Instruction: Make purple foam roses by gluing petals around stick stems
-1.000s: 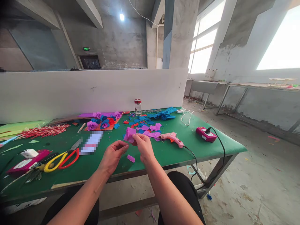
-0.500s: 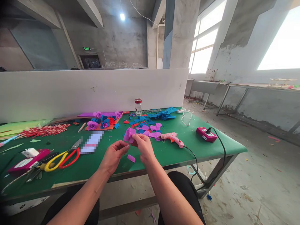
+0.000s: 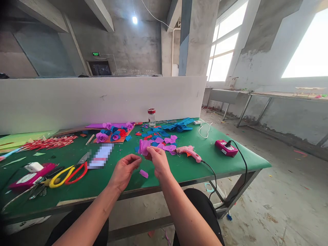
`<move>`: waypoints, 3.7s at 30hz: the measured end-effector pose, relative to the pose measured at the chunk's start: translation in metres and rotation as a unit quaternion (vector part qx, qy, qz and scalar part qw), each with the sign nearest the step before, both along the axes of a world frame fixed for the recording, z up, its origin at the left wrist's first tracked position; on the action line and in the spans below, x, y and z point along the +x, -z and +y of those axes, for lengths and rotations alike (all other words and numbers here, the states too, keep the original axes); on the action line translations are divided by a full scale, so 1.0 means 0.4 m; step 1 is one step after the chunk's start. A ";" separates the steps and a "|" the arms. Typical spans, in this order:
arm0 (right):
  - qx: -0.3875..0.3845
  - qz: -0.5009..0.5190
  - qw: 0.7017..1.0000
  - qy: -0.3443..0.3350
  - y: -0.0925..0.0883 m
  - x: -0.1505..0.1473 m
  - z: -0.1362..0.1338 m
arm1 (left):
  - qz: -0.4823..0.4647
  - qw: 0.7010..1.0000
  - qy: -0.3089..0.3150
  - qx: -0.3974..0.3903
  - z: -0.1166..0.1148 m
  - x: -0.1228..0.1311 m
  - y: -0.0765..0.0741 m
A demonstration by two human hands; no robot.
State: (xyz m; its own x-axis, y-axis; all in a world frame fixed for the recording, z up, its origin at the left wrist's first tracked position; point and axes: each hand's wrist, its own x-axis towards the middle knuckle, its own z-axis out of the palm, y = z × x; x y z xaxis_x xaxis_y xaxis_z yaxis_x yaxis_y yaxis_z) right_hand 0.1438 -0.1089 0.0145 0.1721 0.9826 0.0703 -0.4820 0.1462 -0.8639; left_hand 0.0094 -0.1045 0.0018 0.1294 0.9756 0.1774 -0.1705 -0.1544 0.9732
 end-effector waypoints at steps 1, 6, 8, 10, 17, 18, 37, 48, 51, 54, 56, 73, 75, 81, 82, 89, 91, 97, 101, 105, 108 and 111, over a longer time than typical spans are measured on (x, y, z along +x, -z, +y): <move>-0.002 0.000 1.000 0.004 0.002 0.002 0.003 | -0.002 1.000 -0.001 -0.001 0.000 0.000 -0.001; 0.006 -0.017 0.999 0.031 0.013 0.010 0.016 | -0.010 1.000 -0.007 -0.008 -0.003 0.001 -0.006; 0.020 -0.042 0.998 0.043 0.017 0.008 0.017 | -0.008 1.000 -0.006 -0.009 -0.003 0.002 -0.006; 0.033 -0.065 0.997 0.039 0.019 0.004 0.015 | -0.005 1.000 -0.002 -0.006 -0.003 0.003 -0.005; 0.021 -0.043 0.999 -0.006 0.006 -0.010 -0.002 | 0.004 1.000 -0.002 0.010 0.006 0.000 0.006; 0.020 -0.036 0.999 -0.007 0.004 -0.010 -0.002 | 0.004 1.000 -0.002 0.010 0.007 0.000 0.007; 0.040 0.031 0.998 -0.046 0.004 -0.032 -0.010 | -0.024 1.000 -0.005 -0.006 0.009 -0.004 0.014; 0.012 0.050 0.998 -0.034 0.019 -0.029 -0.001 | -0.024 0.999 -0.019 -0.008 0.013 -0.007 0.015; 0.003 0.049 0.999 -0.015 0.018 -0.030 0.000 | -0.024 0.999 -0.021 -0.010 0.012 -0.006 0.017; -0.004 0.053 0.999 -0.006 0.014 -0.032 -0.004 | -0.024 0.999 -0.020 -0.011 0.012 -0.004 0.018; -0.008 0.054 0.998 -0.008 0.011 -0.032 -0.007 | -0.026 0.999 -0.017 -0.012 0.011 -0.003 0.017; -0.010 0.032 0.999 -0.013 0.021 -0.035 -0.007 | -0.006 1.000 -0.026 0.002 0.007 -0.004 0.007; 0.008 -0.005 1.000 -0.024 0.021 -0.040 -0.010 | -0.012 1.000 -0.027 -0.001 0.006 -0.006 0.006; 0.044 -0.034 0.998 -0.040 0.021 -0.068 -0.021 | -0.049 0.998 -0.032 -0.002 0.011 -0.007 0.016; 0.039 -0.029 0.998 -0.037 0.024 -0.072 -0.020 | -0.055 0.998 -0.033 -0.004 0.011 -0.005 0.017; 0.030 -0.005 0.999 -0.017 0.039 -0.070 -0.008 | -0.071 0.997 -0.024 -0.017 -0.001 0.003 0.002; 0.026 -0.005 1.000 -0.003 0.033 -0.059 -0.009 | -0.063 0.998 0.005 -0.027 0.003 -0.010 -0.004; 0.018 -0.037 0.999 -0.021 0.020 -0.042 -0.017 | -0.077 0.996 -0.017 -0.047 0.041 -0.056 -0.009; 0.031 -0.043 0.997 -0.050 0.021 -0.050 -0.025 | -0.090 0.994 0.027 -0.062 0.043 -0.055 -0.008; 0.041 -0.043 0.996 -0.067 0.019 -0.055 -0.031 | -0.110 0.990 0.055 -0.066 0.034 -0.049 -0.011; 0.043 -0.047 0.996 -0.067 0.015 -0.053 -0.033 | -0.123 0.988 0.059 -0.072 0.031 -0.049 -0.013; 0.047 -0.047 0.995 -0.071 0.014 -0.050 -0.033 | -0.131 0.986 0.060 -0.080 0.030 -0.050 -0.016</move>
